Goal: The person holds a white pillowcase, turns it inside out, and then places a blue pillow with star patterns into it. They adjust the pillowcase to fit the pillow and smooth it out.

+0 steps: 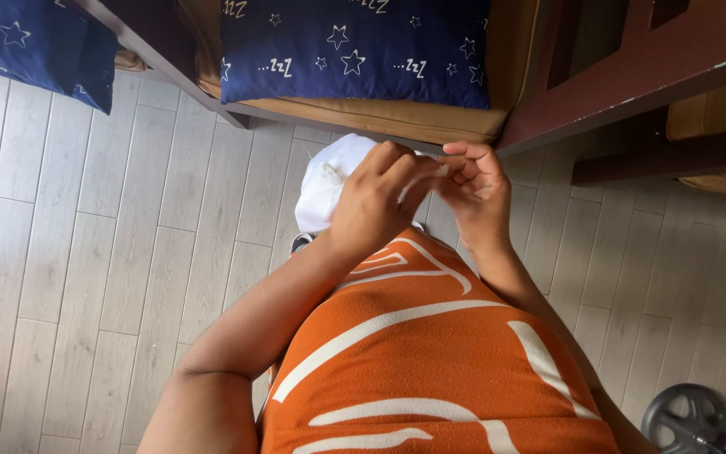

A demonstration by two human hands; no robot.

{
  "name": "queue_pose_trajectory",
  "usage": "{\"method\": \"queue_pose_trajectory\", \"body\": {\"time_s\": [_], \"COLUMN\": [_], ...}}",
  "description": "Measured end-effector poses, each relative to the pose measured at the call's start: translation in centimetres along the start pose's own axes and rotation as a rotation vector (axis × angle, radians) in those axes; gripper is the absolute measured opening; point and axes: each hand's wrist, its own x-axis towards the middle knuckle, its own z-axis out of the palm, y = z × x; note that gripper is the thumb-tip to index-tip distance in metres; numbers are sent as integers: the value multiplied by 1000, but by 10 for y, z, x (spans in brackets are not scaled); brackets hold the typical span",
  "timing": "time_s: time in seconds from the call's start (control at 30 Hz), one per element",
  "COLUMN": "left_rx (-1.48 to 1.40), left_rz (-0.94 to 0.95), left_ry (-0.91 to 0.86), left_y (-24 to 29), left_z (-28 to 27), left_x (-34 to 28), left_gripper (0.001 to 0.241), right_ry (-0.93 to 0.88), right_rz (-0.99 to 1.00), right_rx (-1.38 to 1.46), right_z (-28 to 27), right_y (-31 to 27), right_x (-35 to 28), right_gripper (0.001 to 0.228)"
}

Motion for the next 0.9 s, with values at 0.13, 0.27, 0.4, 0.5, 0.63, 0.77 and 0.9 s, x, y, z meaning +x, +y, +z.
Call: {"method": "queue_pose_trajectory", "body": {"time_s": [0.13, 0.27, 0.4, 0.5, 0.63, 0.77, 0.9], "left_rx": [18, -49, -153, -396, -697, -1002, -1079], "left_rz": [-54, -291, -538, -701, -910, -1070, -1101], "left_ry": [-26, -77, -267, -298, -230, -153, -59], "left_y": [-12, -32, -42, -54, -81, -75, -68], "left_z": [11, 16, 11, 20, 47, 54, 62], "left_x": [-4, -7, -1, -6, -24, -26, -29], "left_gripper": [25, 23, 29, 29, 25, 17, 14], "right_ry": [-1, 54, 6, -26, 1, 6, 61], "right_rz": [-65, -61, -106, -184, -245, -380, -362], "right_rx": [-70, -133, -215, -411, -638, -733, -770], "right_z": [-2, -6, -12, -10, -5, -2, -6], "right_y": [9, 11, 12, 6, -9, -19, -12], "right_x": [0, 0, 4, 5, 7, 11, 13], "right_gripper": [38, 32, 28, 24, 18, 15, 14]}}
